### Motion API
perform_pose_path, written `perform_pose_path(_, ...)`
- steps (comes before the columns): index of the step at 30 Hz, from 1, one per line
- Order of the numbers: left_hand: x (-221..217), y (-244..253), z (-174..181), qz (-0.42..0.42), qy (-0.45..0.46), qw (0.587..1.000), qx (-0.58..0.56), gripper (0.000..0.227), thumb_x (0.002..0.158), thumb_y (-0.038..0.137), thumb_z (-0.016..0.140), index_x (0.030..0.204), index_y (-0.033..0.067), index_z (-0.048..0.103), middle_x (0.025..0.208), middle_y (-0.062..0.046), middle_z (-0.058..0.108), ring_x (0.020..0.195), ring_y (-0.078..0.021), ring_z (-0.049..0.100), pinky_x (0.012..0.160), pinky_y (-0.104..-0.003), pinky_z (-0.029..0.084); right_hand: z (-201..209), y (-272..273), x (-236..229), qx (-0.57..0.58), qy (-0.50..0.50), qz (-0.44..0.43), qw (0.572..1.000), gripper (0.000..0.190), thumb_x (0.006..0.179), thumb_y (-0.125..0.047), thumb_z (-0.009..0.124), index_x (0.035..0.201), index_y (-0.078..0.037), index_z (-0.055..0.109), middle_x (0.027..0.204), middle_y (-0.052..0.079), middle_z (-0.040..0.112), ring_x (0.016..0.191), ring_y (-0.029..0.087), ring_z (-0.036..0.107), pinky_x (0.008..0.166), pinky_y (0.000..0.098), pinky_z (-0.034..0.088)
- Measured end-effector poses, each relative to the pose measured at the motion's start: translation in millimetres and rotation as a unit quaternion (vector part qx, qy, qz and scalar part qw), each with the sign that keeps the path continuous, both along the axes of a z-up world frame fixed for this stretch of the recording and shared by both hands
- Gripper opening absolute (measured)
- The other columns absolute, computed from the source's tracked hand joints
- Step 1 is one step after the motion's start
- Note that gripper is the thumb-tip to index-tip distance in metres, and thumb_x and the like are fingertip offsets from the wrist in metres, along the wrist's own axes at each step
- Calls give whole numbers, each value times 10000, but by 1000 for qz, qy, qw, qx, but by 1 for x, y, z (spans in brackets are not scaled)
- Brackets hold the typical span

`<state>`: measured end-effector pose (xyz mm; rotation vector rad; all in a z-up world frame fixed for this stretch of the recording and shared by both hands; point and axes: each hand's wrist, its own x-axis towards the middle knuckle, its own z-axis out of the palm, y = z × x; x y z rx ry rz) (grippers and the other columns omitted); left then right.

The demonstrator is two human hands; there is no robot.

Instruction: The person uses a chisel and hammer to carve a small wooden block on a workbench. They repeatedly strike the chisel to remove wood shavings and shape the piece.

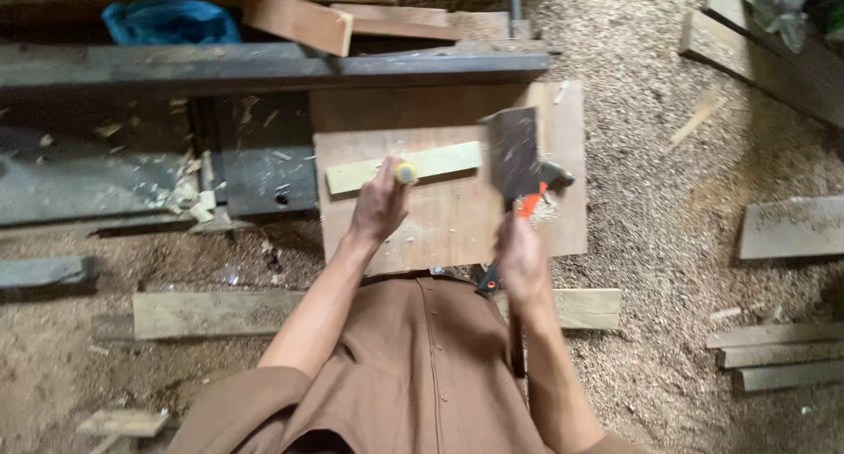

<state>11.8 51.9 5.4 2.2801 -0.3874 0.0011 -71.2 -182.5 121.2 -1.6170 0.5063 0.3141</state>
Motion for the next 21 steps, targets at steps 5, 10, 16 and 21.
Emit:
perform_pose_path(5,-3,-2,-3,-17,-15,999,-31,104,1032,1,581,1070,-3,485,881,-171,622,533,-218,613,406,-284,558,-63,-7,12,-184,94,-29,978,517,1096,-491,351,870,-63,531,624,8,476,544,149,495,518,354,413)
perform_pose_path(10,4,1,-7,-4,75,997,-16,99,1052,9,565,1135,-12,515,832,-149,631,481,-230,601,393,-301,498,-143,11,28,-315,-64,-68,944,462,1078,-444,480,1026,-12,637,810,152,646,745,302,648,687,455,492)
perform_pose_path(16,-2,5,-8,-27,-25,999,-25,90,1021,-10,563,1082,-6,497,864,-167,610,533,-201,607,403,-243,556,-201,24,35,-345,5,-76,935,560,1019,-478,563,1081,78,569,953,297,662,861,442,660,785,523,500)
perform_pose_path(21,-2,5,-8,-20,-10,997,-68,95,1027,-13,554,1097,0,491,825,-145,604,508,-207,582,402,-270,529,-207,26,49,-371,38,-26,927,621,1036,-476,527,1170,129,489,972,370,634,885,500,637,802,559,492)
